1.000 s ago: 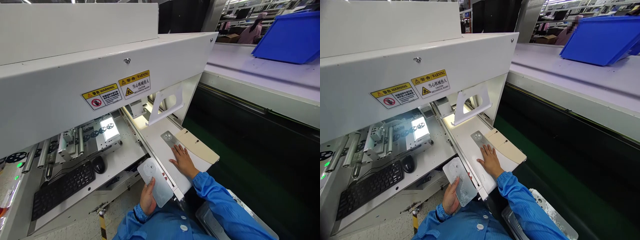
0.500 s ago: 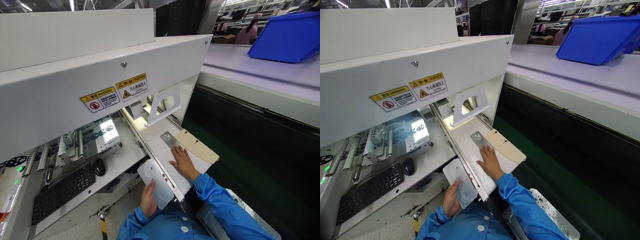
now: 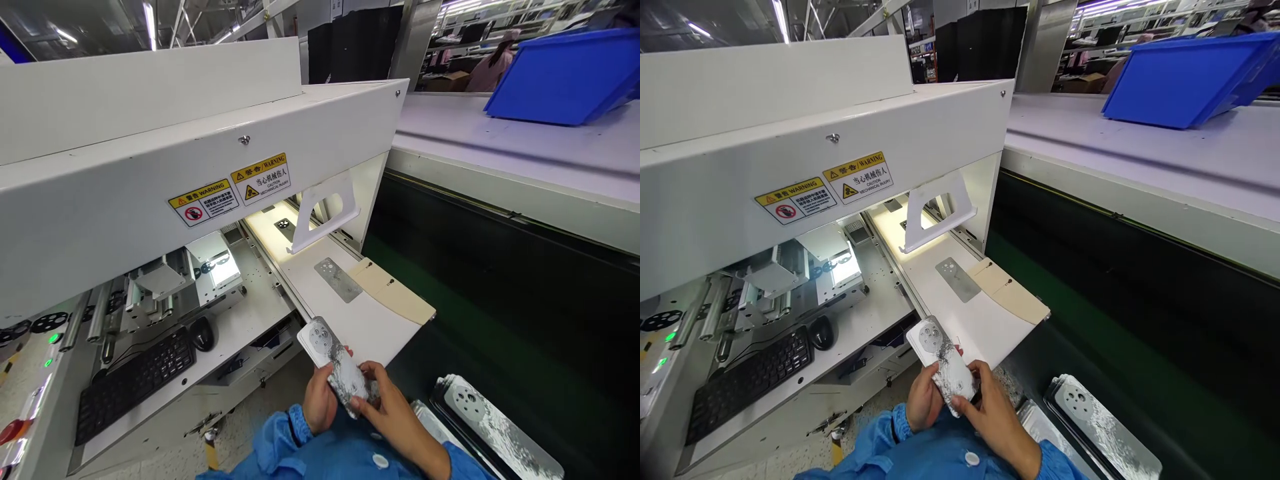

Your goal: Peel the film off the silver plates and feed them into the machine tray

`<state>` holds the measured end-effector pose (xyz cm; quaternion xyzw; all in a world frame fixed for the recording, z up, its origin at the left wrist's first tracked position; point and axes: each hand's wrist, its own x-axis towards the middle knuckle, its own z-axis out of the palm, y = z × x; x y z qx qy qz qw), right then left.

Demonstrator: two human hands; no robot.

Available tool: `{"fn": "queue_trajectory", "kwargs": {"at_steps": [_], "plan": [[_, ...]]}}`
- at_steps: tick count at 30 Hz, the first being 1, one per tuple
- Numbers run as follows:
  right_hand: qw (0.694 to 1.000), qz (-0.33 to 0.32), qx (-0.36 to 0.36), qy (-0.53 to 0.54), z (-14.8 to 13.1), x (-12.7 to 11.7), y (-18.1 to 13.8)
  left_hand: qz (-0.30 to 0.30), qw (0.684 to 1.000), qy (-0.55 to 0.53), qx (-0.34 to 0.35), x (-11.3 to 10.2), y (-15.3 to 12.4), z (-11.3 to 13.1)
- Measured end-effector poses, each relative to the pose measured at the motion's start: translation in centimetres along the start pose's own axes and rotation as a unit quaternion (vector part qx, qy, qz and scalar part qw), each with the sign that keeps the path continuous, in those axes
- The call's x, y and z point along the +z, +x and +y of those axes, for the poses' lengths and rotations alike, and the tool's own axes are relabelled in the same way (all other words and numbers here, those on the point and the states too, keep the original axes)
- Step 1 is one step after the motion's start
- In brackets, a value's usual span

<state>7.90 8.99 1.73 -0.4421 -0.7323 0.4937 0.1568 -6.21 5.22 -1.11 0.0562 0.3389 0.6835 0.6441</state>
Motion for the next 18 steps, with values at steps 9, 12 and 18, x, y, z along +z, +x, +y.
{"fn": "queue_trajectory", "kwargs": {"at_steps": [9,12,18], "plan": [[0.988,0.127,-0.086,-0.013,2.1,-0.1,-2.5,-0.094,0.992,0.089,0.008,1.9,-1.2,-1.5],[0.991,0.107,-0.077,-0.025,2.9,-0.3,-3.5,-0.102,0.988,0.113,0.02,2.1,-1.4,-1.1],[0.994,0.069,-0.083,-0.027,3.7,-0.7,-4.9,-0.099,0.977,0.155,0.109,1.8,-1.6,-1.4]]}}
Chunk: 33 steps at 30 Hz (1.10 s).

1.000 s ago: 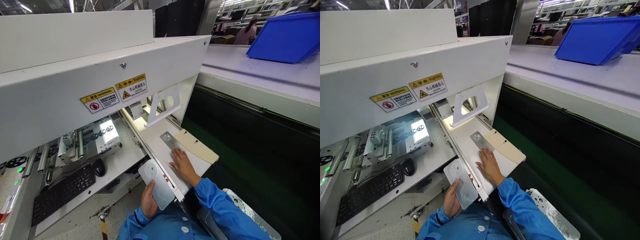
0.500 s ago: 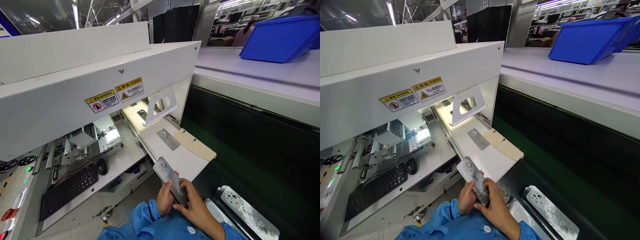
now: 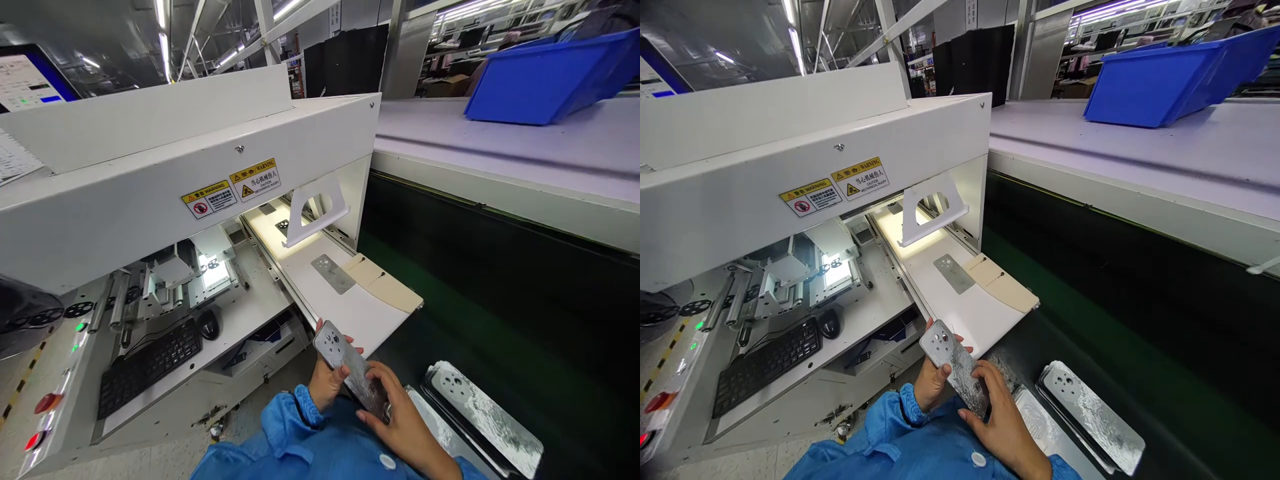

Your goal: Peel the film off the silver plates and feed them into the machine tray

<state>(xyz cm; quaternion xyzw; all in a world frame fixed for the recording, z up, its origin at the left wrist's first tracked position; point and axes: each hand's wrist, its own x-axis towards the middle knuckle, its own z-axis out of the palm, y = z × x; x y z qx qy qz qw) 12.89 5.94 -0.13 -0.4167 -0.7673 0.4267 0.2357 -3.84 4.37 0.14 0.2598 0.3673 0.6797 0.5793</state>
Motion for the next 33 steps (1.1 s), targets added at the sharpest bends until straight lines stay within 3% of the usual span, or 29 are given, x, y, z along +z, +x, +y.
{"fn": "queue_trajectory", "kwargs": {"at_steps": [9,14,21,26,30,33], "plan": [[0.999,0.011,-0.036,-0.005,0.3,-0.5,-0.8,-0.002,0.999,0.015,0.048,1.2,-1.1,0.1],[0.998,0.042,-0.035,0.029,-0.1,-1.0,-1.3,-0.051,0.998,-0.029,0.026,1.2,-1.4,1.2],[0.995,-0.009,-0.005,0.096,-0.7,-1.6,-1.8,-0.034,0.999,-0.016,0.012,1.0,-1.9,2.0],[0.994,0.004,-0.001,0.105,0.0,-1.3,-2.2,-0.047,0.998,-0.027,0.018,1.0,-2.0,1.7],[0.993,0.025,-0.007,0.118,0.3,-1.0,-2.3,-0.069,0.997,-0.026,-0.016,1.0,-2.2,0.9],[0.992,0.046,-0.011,0.12,0.7,-0.9,-2.3,-0.123,0.99,0.01,-0.067,1.1,-2.7,-0.2]]}}
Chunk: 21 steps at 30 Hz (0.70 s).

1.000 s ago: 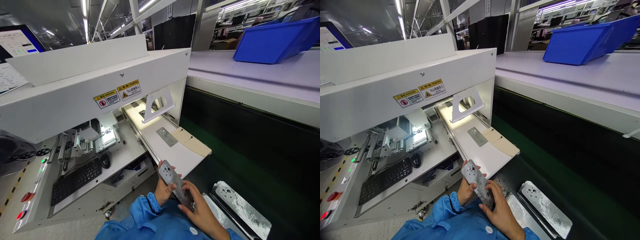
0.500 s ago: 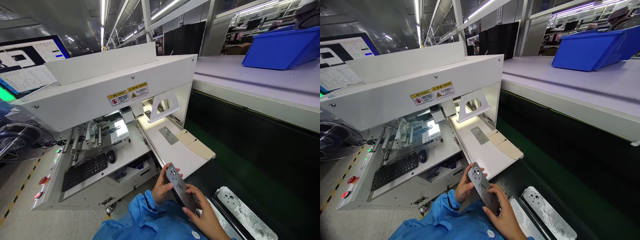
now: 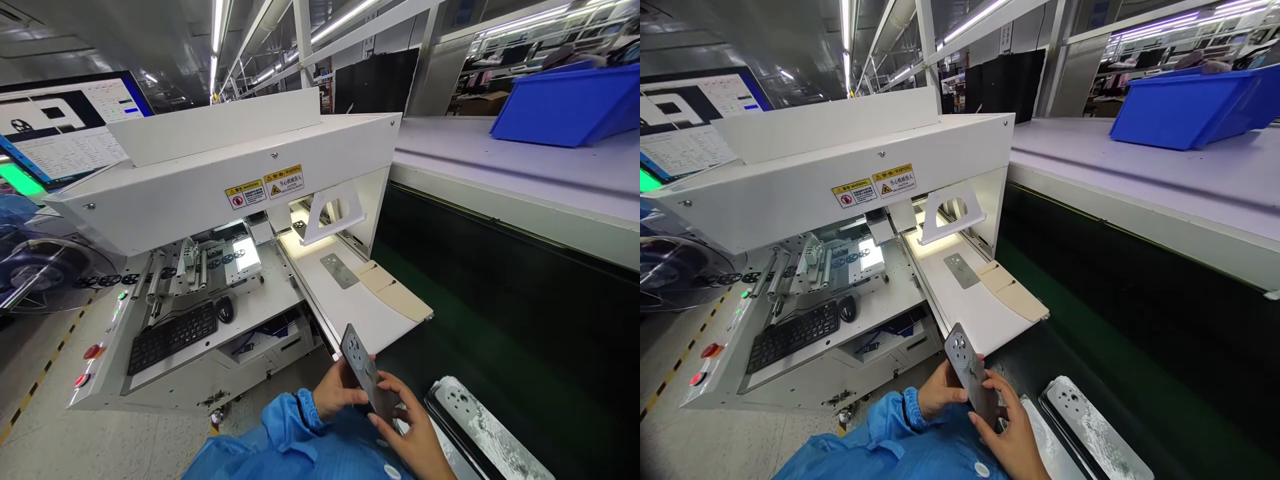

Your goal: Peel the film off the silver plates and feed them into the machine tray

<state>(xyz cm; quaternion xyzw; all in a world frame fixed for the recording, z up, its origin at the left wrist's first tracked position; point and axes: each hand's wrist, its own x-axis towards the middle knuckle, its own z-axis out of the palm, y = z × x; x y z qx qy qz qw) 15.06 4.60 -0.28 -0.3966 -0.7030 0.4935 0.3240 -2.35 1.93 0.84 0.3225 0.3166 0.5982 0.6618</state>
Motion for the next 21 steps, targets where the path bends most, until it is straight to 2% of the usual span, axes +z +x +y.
{"fn": "queue_trajectory", "kwargs": {"at_steps": [3,7,11,14,17,21], "plan": [[0.999,0.02,-0.012,-0.03,0.7,0.0,0.0,-0.033,0.999,0.034,-0.004,0.2,-0.4,-0.9],[0.991,0.048,-0.051,-0.114,1.4,0.3,0.0,-0.029,0.995,0.088,-0.02,0.4,-0.5,-1.5],[0.976,0.067,-0.096,-0.183,1.6,0.6,0.1,0.008,0.994,0.11,-0.023,1.0,0.0,-1.8],[0.972,0.064,-0.109,-0.197,1.4,0.7,0.2,0.047,0.993,0.103,-0.01,1.5,0.2,-1.9],[0.98,0.052,-0.093,-0.167,1.2,0.6,0.3,0.094,0.994,0.063,-0.002,1.6,0.4,-2.0],[0.988,0.09,-0.027,-0.125,1.2,0.0,0.6,0.154,0.987,-0.048,-0.001,1.8,0.5,-2.0]]}}
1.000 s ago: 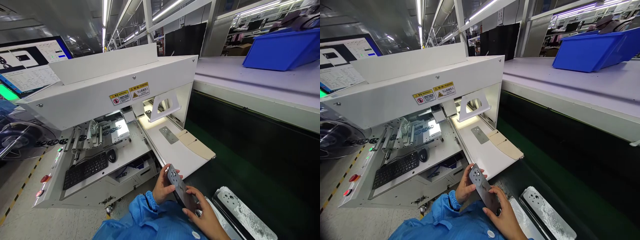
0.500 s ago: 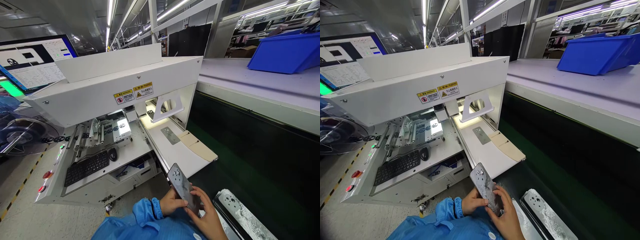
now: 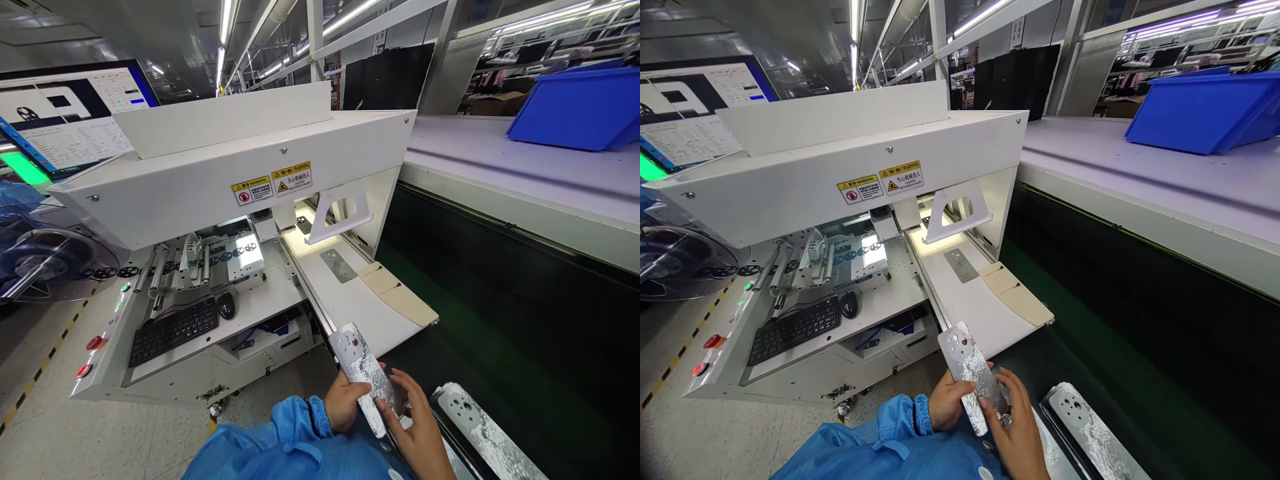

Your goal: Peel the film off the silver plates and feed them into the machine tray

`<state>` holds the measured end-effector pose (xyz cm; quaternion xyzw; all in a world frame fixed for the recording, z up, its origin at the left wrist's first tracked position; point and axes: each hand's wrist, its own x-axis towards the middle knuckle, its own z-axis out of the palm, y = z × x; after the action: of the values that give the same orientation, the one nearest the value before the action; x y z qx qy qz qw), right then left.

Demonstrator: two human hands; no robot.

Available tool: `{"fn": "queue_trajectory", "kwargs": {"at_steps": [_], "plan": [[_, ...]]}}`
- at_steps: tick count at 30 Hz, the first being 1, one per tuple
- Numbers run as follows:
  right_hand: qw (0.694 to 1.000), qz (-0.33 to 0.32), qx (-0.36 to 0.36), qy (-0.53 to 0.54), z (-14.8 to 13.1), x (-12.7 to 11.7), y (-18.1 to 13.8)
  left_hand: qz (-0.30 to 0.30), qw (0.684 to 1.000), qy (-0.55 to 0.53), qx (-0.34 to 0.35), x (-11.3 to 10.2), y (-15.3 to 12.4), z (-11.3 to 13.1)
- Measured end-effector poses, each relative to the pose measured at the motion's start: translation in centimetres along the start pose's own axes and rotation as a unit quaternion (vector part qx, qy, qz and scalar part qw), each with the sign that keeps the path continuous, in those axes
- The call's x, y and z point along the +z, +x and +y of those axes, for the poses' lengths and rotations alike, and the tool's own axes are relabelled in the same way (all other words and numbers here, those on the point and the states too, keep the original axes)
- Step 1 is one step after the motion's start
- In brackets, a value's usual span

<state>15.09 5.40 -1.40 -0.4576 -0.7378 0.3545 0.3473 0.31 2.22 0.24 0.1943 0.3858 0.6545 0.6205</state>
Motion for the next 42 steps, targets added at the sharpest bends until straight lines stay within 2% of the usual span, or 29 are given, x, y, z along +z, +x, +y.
{"fn": "queue_trajectory", "kwargs": {"at_steps": [5,9,14,23,31,33,37,42], "plan": [[0.99,-0.03,0.13,0.049,-0.2,-0.5,0.5,0.013,0.998,-0.062,-0.029,0.5,-0.3,0.7],[0.979,-0.057,0.183,0.069,-1.0,-0.6,0.8,0.012,0.997,-0.066,-0.033,0.3,-0.3,0.5],[0.979,-0.067,0.183,0.063,-1.7,-0.9,1.1,0.031,0.996,-0.072,-0.047,-0.3,-0.2,-0.2],[0.981,-0.032,0.18,0.063,-2.1,-1.1,1.3,0.058,0.991,-0.084,-0.08,-0.7,0.0,-0.5],[0.972,0.038,0.212,0.09,-2.1,-1.6,1.6,0.044,0.993,-0.082,-0.072,-0.6,-0.3,-0.4],[0.966,0.053,0.231,0.107,-2.0,-1.8,1.8,0.038,0.994,-0.083,-0.068,-0.6,-0.3,-0.3],[0.951,0.042,0.259,0.165,-1.4,-2.1,2.2,0.041,0.994,-0.076,-0.064,-0.9,-0.3,-0.1],[0.955,0.05,0.216,0.195,0.5,-2.3,4.7,0.072,0.993,-0.079,-0.058,-1.8,-0.4,0.6]]}}
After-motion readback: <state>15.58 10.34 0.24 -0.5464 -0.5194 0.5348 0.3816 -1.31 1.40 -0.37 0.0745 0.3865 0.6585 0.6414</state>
